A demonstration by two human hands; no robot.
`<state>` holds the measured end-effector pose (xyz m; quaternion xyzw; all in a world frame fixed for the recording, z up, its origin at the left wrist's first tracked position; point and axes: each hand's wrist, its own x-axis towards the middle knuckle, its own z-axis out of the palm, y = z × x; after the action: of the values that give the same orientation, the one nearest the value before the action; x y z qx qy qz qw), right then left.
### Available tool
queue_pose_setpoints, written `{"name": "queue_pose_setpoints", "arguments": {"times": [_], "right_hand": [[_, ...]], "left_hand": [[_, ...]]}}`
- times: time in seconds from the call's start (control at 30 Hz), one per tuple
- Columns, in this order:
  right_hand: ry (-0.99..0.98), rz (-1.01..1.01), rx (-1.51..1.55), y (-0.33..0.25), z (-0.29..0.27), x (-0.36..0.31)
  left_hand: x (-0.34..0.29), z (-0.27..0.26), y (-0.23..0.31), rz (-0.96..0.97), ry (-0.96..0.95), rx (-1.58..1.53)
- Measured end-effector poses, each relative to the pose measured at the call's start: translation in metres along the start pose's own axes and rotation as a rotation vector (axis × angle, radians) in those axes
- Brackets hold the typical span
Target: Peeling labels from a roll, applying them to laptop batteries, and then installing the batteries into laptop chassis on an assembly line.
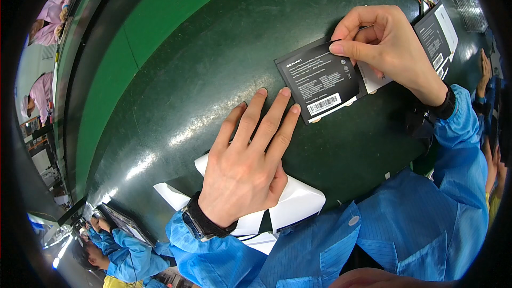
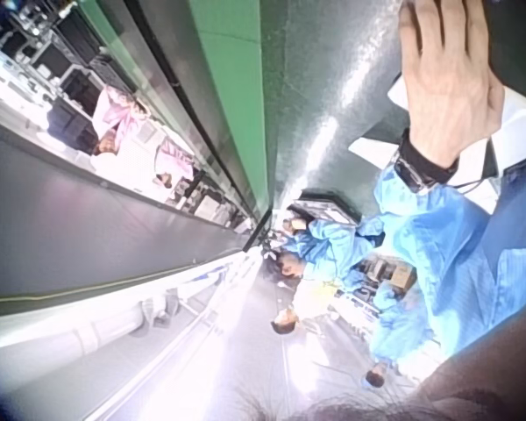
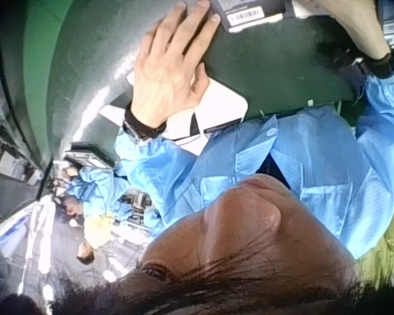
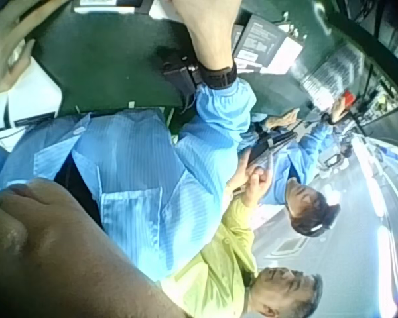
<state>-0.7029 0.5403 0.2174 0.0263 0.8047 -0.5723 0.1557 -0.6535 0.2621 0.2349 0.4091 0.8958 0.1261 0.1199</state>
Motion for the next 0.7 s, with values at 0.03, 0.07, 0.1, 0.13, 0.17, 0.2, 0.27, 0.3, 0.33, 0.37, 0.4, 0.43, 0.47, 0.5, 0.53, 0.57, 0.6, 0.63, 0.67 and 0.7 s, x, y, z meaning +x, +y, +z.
{"name": "queue_pose_setpoints", "arguments": {"times": [0.03, 0.07, 0.1, 0.13, 0.17, 0.2, 0.27, 0.3, 0.33, 0.37, 0.4, 0.43, 0.47, 0.5, 0.53, 0.57, 0.6, 0.63, 0.67, 0.7], "right_hand": [[-0.002, 0.000, 0.004, 0.0001, -0.0001, -0.0001], [-0.005, -0.001, 0.008, 0.0002, 0.0000, -0.0002], [-0.004, 0.000, 0.008, 0.0003, -0.0001, -0.0001], [-0.007, -0.001, 0.010, 0.0003, 0.0000, 0.0001], [-0.010, -0.002, 0.011, 0.0005, 0.0001, 0.0004], [-0.009, -0.001, 0.012, 0.0007, -0.0002, 0.0004], [-0.007, -0.011, 0.014, 0.0013, -0.0006, 0.0001], [-0.007, -0.011, 0.014, 0.0009, -0.0005, 0.0002], [-0.008, -0.010, 0.017, 0.0001, -0.0003, 0.0003], [-0.009, -0.009, 0.019, -0.0003, -0.0002, 0.0003], [-0.009, -0.009, 0.019, -0.0003, -0.0003, 0.0004], [-0.008, -0.008, 0.018, -0.0002, -0.0004, 0.0006], [-0.007, -0.008, 0.017, -0.0002, -0.0004, 0.0006], [-0.006, -0.007, 0.017, -0.0004, -0.0004, 0.0005], [-0.006, -0.003, 0.014, -0.0010, -0.0004, 0.0005], [-0.006, 0.001, 0.012, -0.0013, -0.0004, 0.0003], [-0.007, 0.000, 0.012, -0.0013, -0.0003, 0.0002], [-0.008, -0.003, 0.006, -0.0012, -0.0004, 0.0004], [-0.009, -0.005, -0.002, -0.0010, -0.0005, 0.0006], [-0.009, -0.006, -0.001, -0.0006, -0.0007, 0.0009]], "left_hand": [[0.0000, -0.0001, 0.0001, -0.001, -0.001, 0.000], [0.0000, 0.0000, 0.0001, -0.001, -0.001, 0.000], [0.0002, 0.0004, -0.0001, 0.003, 0.004, -0.003], [0.0005, 0.0007, -0.0002, 0.007, 0.009, -0.007], [0.0007, 0.0006, -0.0001, 0.007, 0.009, -0.007], [0.0012, 0.0001, 0.0000, 0.007, 0.004, -0.013], [0.0015, 0.0000, 0.0002, 0.009, -0.002, -0.020], [0.0011, 0.0000, 0.0002, 0.009, -0.004, -0.017], [0.0009, -0.0001, 0.0002, 0.010, -0.007, -0.015], [0.0008, -0.0003, 0.0003, 0.010, -0.007, -0.015], [0.0009, -0.0005, 0.0004, 0.007, -0.012, -0.017], [0.0009, -0.0006, 0.0004, 0.005, -0.016, -0.019], [0.0009, -0.0008, 0.0008, 0.004, -0.016, -0.019], [0.0014, -0.0008, 0.0012, -0.006, -0.013, -0.029], [0.0020, -0.0008, 0.0018, -0.016, -0.011, -0.040], [0.0028, -0.0012, 0.0028, -0.015, -0.011, -0.040], [0.0034, -0.0023, 0.0047, -0.019, -0.020, -0.023], [0.0038, -0.0032, 0.0062, -0.023, -0.029, -0.005], [0.0044, -0.0038, 0.0071, -0.023, -0.030, -0.005], [0.0054, -0.0043, 0.0076, -0.031, -0.038, 0.000]]}}
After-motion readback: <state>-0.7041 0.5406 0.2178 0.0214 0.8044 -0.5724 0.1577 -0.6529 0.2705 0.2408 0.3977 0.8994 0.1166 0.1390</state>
